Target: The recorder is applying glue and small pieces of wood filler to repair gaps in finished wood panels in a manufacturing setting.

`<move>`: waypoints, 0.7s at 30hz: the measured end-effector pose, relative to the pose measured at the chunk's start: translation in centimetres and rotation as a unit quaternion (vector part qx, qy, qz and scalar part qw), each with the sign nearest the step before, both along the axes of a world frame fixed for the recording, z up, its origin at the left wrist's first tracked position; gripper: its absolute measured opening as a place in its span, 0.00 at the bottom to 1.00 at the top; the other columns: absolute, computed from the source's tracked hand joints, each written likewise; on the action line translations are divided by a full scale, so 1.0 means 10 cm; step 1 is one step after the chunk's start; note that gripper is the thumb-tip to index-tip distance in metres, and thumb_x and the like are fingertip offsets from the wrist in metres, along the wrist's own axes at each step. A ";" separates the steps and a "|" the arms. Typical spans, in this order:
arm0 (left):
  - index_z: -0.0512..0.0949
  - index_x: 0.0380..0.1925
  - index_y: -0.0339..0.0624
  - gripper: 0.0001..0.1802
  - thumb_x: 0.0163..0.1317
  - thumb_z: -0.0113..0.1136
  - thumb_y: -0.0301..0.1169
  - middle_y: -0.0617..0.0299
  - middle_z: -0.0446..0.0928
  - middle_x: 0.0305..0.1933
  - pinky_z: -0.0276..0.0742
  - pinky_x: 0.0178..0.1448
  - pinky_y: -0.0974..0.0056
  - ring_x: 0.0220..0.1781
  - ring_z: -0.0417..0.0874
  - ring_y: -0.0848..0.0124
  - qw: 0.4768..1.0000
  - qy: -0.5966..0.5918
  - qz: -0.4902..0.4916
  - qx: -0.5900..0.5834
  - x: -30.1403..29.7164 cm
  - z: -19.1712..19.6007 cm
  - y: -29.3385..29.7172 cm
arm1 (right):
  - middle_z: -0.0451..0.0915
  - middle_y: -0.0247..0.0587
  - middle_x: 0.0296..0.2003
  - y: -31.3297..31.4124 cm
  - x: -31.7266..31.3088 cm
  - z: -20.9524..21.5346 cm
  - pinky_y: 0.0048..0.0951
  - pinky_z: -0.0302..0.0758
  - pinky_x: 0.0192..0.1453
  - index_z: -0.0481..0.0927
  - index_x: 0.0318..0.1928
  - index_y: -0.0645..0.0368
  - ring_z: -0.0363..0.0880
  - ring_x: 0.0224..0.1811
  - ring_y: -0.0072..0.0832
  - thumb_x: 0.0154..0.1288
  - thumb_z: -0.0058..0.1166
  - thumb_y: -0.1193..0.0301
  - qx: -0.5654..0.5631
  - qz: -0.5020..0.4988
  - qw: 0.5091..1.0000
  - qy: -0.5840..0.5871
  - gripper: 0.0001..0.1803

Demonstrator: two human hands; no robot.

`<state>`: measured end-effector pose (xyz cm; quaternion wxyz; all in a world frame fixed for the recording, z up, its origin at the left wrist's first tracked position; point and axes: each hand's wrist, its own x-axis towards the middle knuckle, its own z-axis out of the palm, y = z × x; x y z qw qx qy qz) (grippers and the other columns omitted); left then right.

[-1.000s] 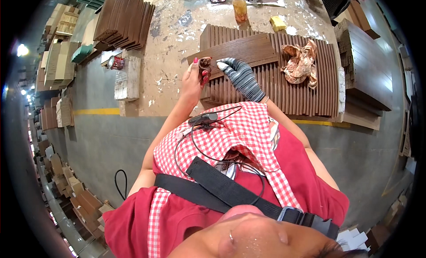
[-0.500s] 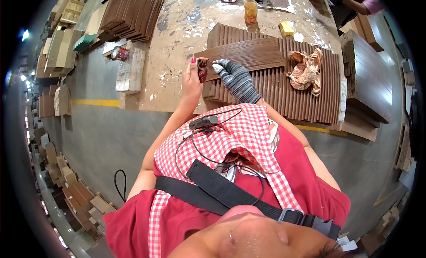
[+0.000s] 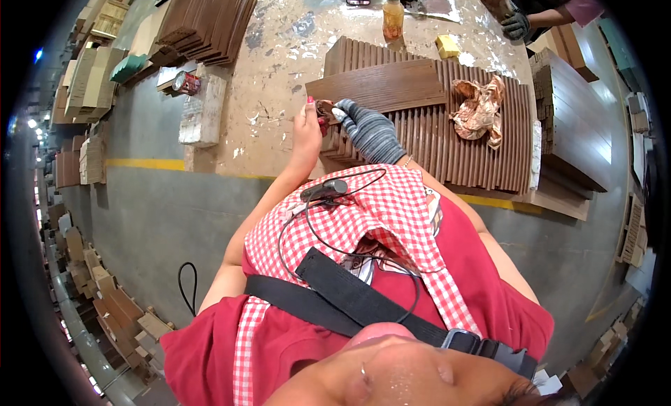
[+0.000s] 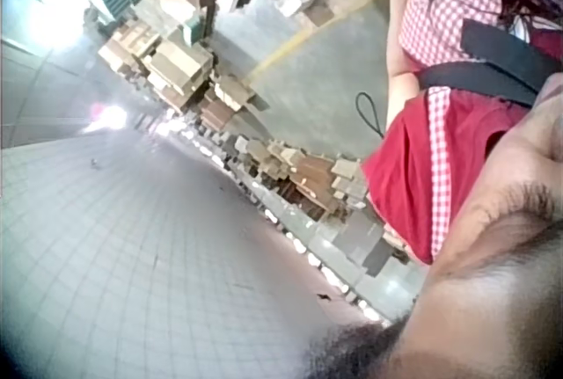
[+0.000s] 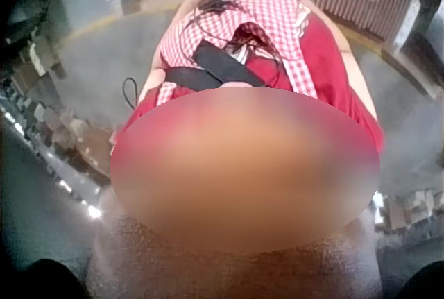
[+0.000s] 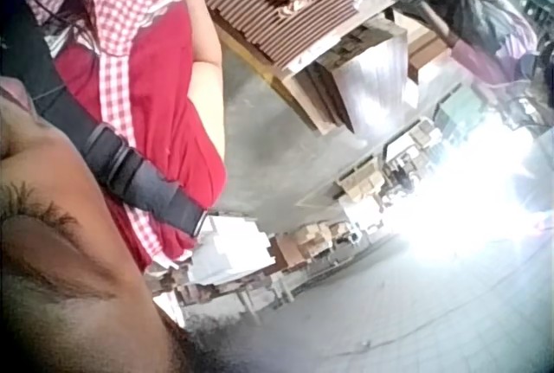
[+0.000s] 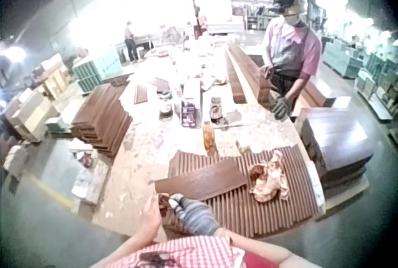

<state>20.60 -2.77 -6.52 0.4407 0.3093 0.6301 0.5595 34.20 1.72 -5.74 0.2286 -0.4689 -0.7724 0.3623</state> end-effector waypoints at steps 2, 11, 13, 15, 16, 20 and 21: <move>0.77 0.34 0.40 0.22 0.73 0.36 0.42 0.68 0.73 0.22 0.65 0.26 0.71 0.22 0.70 0.80 0.998 -0.011 0.020 -0.058 -0.11 -0.13 -0.01 | 0.81 0.51 0.38 0.05 0.00 -0.02 0.41 0.74 0.46 0.78 0.49 0.54 0.79 0.42 0.48 0.69 0.44 0.54 -0.015 0.027 1.000 -0.001 0.20; 0.74 0.26 0.41 0.22 0.72 0.38 0.42 0.74 0.64 0.15 0.55 0.19 0.71 0.16 0.61 0.83 0.998 0.028 0.042 -0.034 -0.18 -0.23 -0.16 | 0.82 0.45 0.37 0.36 0.00 -0.20 0.33 0.73 0.50 0.79 0.46 0.59 0.79 0.38 0.36 0.69 0.47 0.56 -0.179 0.211 0.956 0.100 0.19; 0.73 0.25 0.42 0.21 0.72 0.39 0.42 0.74 0.63 0.15 0.53 0.19 0.71 0.15 0.60 0.83 0.998 0.007 0.049 -0.047 -0.28 -0.31 -0.26 | 0.81 0.44 0.35 0.30 -0.06 -0.20 0.31 0.71 0.51 0.81 0.43 0.59 0.76 0.37 0.32 0.70 0.48 0.59 -0.201 0.265 0.935 0.122 0.16; 0.72 0.23 0.43 0.22 0.72 0.39 0.42 0.74 0.63 0.15 0.52 0.18 0.72 0.15 0.60 0.83 0.997 -0.014 0.059 -0.056 -0.43 -0.37 -0.41 | 0.81 0.44 0.34 0.12 -0.17 -0.27 0.31 0.71 0.51 0.81 0.42 0.59 0.75 0.37 0.32 0.70 0.48 0.59 -0.228 0.259 0.930 0.122 0.16; 0.71 0.23 0.45 0.21 0.72 0.40 0.42 0.74 0.62 0.15 0.51 0.17 0.72 0.15 0.59 0.83 0.996 -0.056 0.034 -0.066 -0.55 -0.37 -0.50 | 0.81 0.44 0.33 0.02 -0.27 -0.30 0.31 0.71 0.50 0.81 0.41 0.59 0.75 0.36 0.32 0.70 0.48 0.59 -0.253 0.246 0.927 0.125 0.16; 0.68 0.27 0.47 0.16 0.71 0.43 0.43 0.74 0.57 0.16 0.50 0.18 0.73 0.15 0.55 0.81 0.975 -0.186 0.043 -0.113 -0.87 -0.22 -0.77 | 0.75 0.38 0.22 -0.37 -0.68 -0.45 0.28 0.72 0.35 0.81 0.38 0.57 0.70 0.25 0.25 0.70 0.47 0.57 -0.223 0.208 0.942 0.141 0.17; 0.68 0.27 0.47 0.16 0.71 0.43 0.43 0.74 0.57 0.16 0.50 0.18 0.73 0.15 0.55 0.81 0.975 -0.186 0.046 -0.110 -0.96 -0.23 -0.83 | 0.75 0.38 0.22 -0.41 -0.74 -0.43 0.28 0.72 0.35 0.81 0.38 0.57 0.70 0.25 0.25 0.70 0.47 0.57 -0.221 0.211 0.942 0.140 0.17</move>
